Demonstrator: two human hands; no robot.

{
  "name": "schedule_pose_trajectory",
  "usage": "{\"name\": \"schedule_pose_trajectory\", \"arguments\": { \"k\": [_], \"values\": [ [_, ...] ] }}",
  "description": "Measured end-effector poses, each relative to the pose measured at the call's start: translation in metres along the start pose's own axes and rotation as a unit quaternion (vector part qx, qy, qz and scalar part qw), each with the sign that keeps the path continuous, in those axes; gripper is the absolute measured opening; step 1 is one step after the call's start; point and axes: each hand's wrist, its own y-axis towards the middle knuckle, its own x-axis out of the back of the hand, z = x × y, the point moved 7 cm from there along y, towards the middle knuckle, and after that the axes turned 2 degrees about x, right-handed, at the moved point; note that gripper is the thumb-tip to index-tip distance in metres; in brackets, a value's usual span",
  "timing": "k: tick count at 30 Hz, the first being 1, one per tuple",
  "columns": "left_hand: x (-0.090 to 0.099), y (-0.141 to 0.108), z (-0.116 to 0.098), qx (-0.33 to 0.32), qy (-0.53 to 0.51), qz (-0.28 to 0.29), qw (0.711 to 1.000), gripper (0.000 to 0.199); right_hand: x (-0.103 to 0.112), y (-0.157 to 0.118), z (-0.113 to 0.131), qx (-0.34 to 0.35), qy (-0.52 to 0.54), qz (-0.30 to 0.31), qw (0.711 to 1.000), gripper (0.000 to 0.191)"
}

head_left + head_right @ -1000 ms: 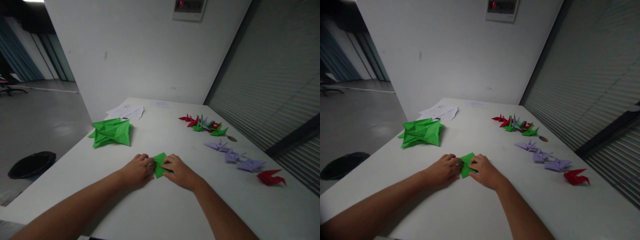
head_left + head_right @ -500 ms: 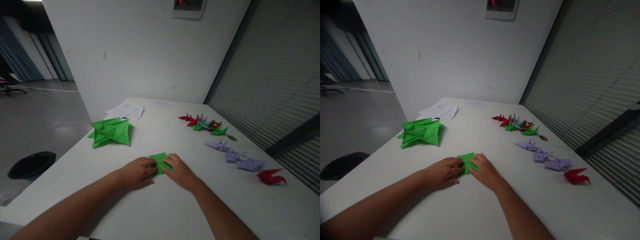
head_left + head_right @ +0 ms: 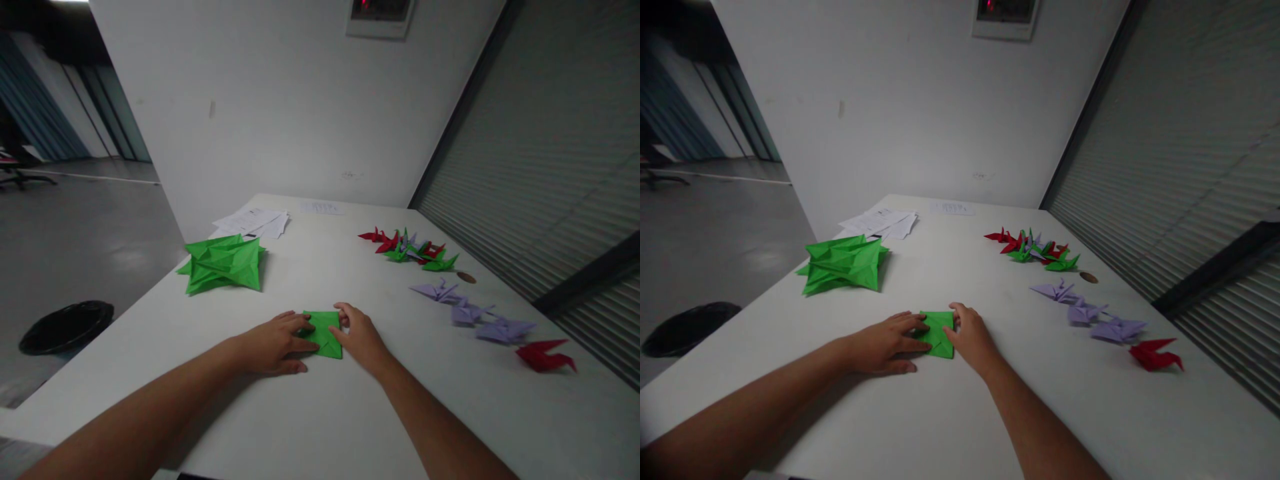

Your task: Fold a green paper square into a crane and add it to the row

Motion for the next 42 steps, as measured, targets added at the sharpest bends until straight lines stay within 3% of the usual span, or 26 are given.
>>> {"name": "schedule_pose_trajectory", "arguments": {
  "k": [7,11,16,21,28,42],
  "values": [
    [-0.001,-0.001,0.002,0.008,-0.007,0.002,1.0,0.054,-0.002,0.0,0.004,0.023,-0.01,0.008,1.0,0.04],
    [0.001,0.0,0.001,0.005,-0.014,0.005,1.0,0.054,-0.001,-0.002,0.016,0.107,-0.026,0.023,0.994,0.025],
    [0.005,0.0,0.0,-0.009,-0.018,-0.007,1.0,0.054,-0.002,-0.006,0.027,0.21,-0.005,0.048,0.976,0.032],
    [0.004,-0.002,0.004,-0.011,-0.015,0.005,1.0,0.053,-0.007,-0.014,0.035,0.282,-0.02,0.113,0.952,0.035],
    [0.002,-0.007,0.012,-0.005,-0.036,-0.014,0.999,0.053,-0.007,-0.019,0.046,0.299,-0.071,0.173,0.936,0.038],
    [0.003,-0.008,0.011,0.02,-0.034,-0.002,0.999,0.055,-0.006,-0.019,0.044,0.295,-0.064,0.174,0.937,0.041]
  ]
}}
